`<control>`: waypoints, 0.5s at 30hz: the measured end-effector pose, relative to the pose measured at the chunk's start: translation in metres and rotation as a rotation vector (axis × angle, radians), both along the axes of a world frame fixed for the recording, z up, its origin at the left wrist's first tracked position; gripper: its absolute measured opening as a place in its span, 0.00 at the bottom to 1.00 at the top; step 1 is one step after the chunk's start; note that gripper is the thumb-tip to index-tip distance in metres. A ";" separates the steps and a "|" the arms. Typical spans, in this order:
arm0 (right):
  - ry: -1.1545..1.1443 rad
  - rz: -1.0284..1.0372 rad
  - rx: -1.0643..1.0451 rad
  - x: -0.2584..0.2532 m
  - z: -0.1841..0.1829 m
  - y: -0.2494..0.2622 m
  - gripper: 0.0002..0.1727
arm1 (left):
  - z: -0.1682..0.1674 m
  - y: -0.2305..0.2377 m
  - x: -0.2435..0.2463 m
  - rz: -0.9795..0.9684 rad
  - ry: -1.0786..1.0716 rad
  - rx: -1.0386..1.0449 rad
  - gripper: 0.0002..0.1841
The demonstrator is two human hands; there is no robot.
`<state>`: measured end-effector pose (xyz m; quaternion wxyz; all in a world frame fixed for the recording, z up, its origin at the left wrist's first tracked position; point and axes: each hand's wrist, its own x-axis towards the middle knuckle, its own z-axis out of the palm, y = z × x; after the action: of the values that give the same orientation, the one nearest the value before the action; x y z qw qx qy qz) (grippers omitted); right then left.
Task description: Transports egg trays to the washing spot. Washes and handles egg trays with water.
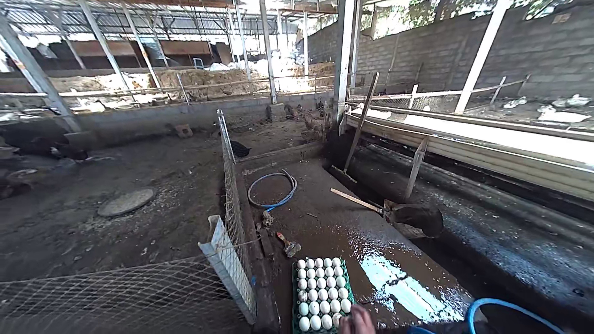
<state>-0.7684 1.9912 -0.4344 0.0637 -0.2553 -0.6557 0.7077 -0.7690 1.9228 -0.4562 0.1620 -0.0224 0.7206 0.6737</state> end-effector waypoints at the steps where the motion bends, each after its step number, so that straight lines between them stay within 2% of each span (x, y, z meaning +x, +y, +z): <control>1: -0.037 -0.046 -0.025 -0.005 -0.003 0.004 0.28 | 0.002 -0.001 0.000 -0.033 -0.014 -0.026 0.30; 3: -0.107 -0.046 -0.041 -0.011 -0.001 0.004 0.27 | -0.005 0.001 -0.005 -0.016 0.033 -0.042 0.30; 5: -0.065 0.046 0.047 0.001 0.002 -0.003 0.26 | -0.013 0.001 -0.006 0.033 0.083 -0.034 0.28; 7: -0.071 0.003 0.060 -0.001 -0.002 0.001 0.25 | 0.007 -0.001 0.001 -0.004 -0.034 -0.028 0.27; 9: -0.180 -0.061 -0.022 -0.013 -0.002 0.011 0.24 | 0.031 0.003 0.003 0.001 -0.132 -0.053 0.25; 10: -0.203 -0.019 -0.004 -0.012 0.000 0.008 0.24 | 0.041 0.003 0.002 0.023 -0.150 -0.060 0.24; 12: -0.137 0.092 0.113 0.000 0.002 -0.001 0.25 | 0.023 0.001 0.000 0.045 -0.036 -0.045 0.26; 15: -0.141 -0.004 0.046 -0.009 -0.001 0.005 0.22 | -0.004 -0.002 -0.005 -0.017 -0.025 -0.060 0.30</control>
<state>-0.7772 1.9964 -0.4358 0.0247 -0.3044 -0.6741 0.6726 -0.7739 1.9210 -0.4605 0.1758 -0.0295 0.7386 0.6501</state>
